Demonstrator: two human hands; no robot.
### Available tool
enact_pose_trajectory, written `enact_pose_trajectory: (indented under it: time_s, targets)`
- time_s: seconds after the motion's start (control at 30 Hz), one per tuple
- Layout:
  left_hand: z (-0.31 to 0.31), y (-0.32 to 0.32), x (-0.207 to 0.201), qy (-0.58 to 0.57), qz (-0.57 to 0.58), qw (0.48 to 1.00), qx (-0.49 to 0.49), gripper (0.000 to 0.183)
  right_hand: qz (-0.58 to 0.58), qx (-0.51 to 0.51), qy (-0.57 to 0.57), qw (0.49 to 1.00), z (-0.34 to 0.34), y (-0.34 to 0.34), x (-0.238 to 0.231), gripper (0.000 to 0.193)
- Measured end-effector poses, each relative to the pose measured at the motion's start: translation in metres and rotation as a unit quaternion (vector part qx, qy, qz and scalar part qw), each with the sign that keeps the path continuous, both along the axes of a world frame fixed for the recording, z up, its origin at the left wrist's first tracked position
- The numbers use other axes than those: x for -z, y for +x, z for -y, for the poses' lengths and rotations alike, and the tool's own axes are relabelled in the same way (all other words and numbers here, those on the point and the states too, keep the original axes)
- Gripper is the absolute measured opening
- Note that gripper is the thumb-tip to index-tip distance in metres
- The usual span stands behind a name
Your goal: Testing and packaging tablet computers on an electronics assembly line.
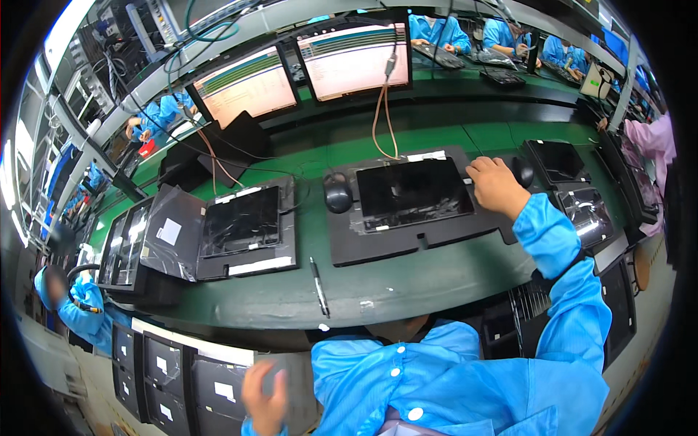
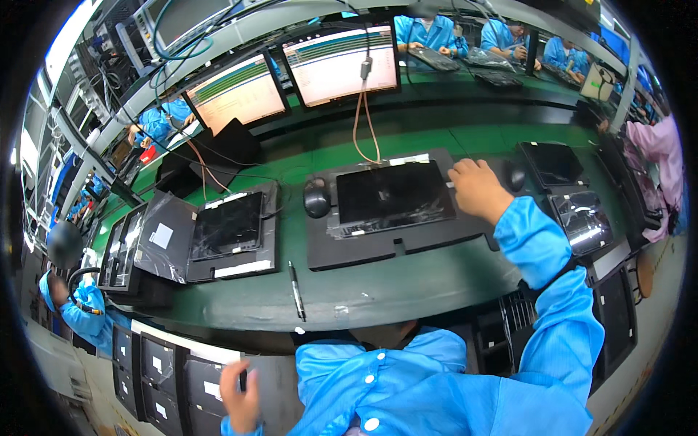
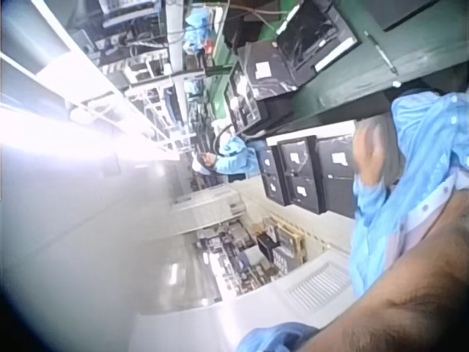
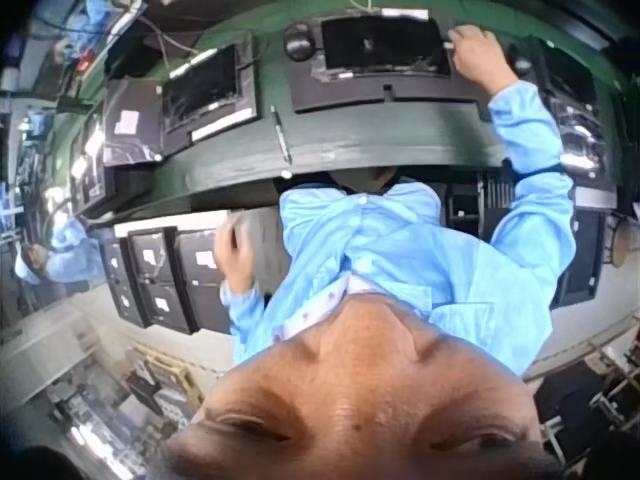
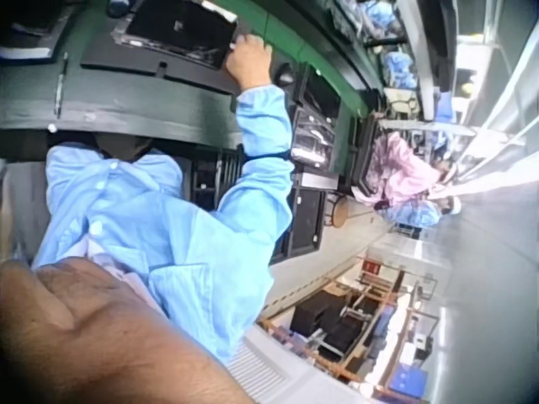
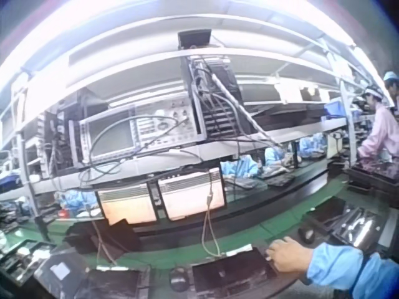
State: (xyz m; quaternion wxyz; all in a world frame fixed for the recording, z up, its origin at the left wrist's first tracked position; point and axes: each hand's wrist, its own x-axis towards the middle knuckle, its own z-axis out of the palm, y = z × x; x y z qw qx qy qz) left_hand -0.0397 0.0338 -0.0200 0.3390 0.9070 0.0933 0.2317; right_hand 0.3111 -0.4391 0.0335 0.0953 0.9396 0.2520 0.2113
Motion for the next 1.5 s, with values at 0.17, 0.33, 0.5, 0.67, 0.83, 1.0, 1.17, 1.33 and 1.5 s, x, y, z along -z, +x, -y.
enact_pose_trajectory:
  time_s: [0.17,0.33,0.5,0.67,0.83,1.0,1.17,1.33,1.5]
  targets:
    - [0.134,0.185,-0.013,0.132,0.076,0.933,0.325,0.049,-0.131,-0.066,0.153,0.977,0.061,0.019,0.045,0.037]
    - [0.223,0.275,0.004,0.218,0.014,0.924,0.315,0.072,-0.159,-0.13,0.141,0.968,0.057,0.05,0.032,0.035]
    - [0.223,0.303,0.018,0.217,0.005,0.934,0.284,0.085,-0.303,-0.145,0.206,0.919,0.039,0.052,-0.004,0.017]
    - [0.209,0.3,-0.011,0.201,0.21,0.918,0.269,0.047,-0.295,-0.104,0.286,0.906,0.032,0.026,-0.064,0.022]
    - [0.138,0.197,-0.045,-0.025,0.364,0.917,0.163,0.027,-0.015,-0.184,0.302,0.935,-0.005,0.015,-0.07,0.038]
    - [-0.013,-0.024,-0.031,-0.367,0.264,0.875,-0.174,0.023,-0.138,-0.237,0.32,0.907,-0.089,0.004,0.004,0.032]
    - [-0.119,-0.237,0.037,-0.528,0.201,0.732,-0.381,0.042,-0.173,-0.275,0.26,0.909,-0.166,-0.009,0.025,0.029]
    - [-0.177,-0.322,0.122,-0.548,0.099,0.671,-0.49,0.042,-0.199,-0.3,0.239,0.902,-0.223,-0.026,0.011,0.031]
    - [-0.148,-0.236,0.074,0.294,-0.415,0.616,-0.601,0.095,-0.126,-0.378,0.192,0.897,-0.262,-0.02,0.01,0.034]
